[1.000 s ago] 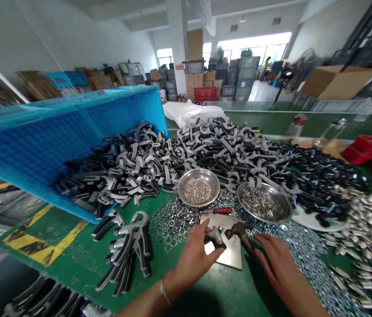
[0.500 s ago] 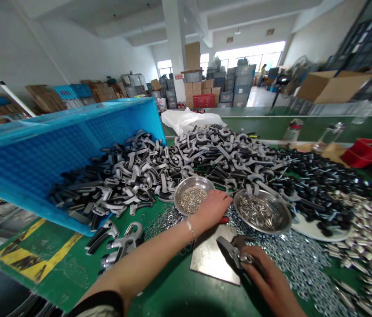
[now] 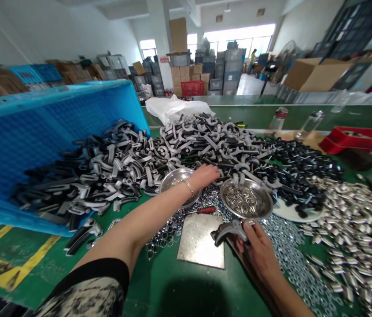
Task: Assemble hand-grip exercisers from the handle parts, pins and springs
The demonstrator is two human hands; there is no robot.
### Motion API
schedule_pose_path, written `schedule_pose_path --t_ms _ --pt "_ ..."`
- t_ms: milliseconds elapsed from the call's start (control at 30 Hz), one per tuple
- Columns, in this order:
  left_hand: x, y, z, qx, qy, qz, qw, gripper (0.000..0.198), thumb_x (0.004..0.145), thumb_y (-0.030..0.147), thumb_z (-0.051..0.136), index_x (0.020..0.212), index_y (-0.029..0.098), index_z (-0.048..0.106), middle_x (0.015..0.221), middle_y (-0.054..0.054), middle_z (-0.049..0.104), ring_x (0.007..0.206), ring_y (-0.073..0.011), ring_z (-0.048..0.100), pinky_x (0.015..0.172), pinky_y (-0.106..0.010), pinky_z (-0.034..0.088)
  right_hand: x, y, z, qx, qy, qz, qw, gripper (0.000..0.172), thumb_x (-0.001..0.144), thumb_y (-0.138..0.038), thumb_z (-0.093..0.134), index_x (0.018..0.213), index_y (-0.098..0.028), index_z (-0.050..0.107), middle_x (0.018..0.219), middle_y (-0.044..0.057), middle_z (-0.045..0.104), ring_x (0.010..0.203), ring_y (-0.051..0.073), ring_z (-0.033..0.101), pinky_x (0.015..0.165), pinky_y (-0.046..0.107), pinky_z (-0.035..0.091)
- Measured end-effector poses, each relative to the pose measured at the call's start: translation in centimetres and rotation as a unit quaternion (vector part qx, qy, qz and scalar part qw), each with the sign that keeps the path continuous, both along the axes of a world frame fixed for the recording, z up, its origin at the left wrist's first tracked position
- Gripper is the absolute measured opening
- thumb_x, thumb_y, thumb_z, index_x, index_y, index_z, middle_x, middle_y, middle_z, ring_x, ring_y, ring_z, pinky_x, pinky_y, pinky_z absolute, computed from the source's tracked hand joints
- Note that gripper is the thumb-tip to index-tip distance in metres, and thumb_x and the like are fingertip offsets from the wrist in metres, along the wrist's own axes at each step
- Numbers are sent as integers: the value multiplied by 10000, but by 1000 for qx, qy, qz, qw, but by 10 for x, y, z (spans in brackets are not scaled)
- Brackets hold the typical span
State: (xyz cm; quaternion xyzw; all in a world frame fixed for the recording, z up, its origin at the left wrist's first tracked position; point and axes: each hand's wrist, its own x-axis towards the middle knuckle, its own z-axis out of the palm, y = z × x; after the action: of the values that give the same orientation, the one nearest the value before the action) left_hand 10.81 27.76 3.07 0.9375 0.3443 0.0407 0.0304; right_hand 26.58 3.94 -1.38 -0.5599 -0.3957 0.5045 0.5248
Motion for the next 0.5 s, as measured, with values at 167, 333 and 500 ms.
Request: schedule_pose_path --t_ms 167,333,500 --pt "-24 -25 38 39 -221 -2 975 365 946 84 418 1255 190 583 1188 -113 577 1188 -257 504 1039 -450 391 -5 0 30 45 -75 27 996 280 995 -502 395 1077 -251 489 689 -28 552 548 162 512 535 286 453" --pt "-69 -130 21 -242 -553 103 790 362 923 323 573 1260 198 528 1167 -85 600 1044 -203 590 924 -387 502 -15 -3 31 72 -147 76 984 273 982 -478 441 1066 -236 534 823 9 623 709 190 615 697 315 517" --pt "-87 -248 -32 -529 -632 243 511 396 901 543 575 1062 188 503 830 -3 595 619 -93 547 570 -230 467 -54 -8 21 89 -244 135 956 283 992 -469 402 973 -230 552 814 11 637 735 200 616 710 306 477"
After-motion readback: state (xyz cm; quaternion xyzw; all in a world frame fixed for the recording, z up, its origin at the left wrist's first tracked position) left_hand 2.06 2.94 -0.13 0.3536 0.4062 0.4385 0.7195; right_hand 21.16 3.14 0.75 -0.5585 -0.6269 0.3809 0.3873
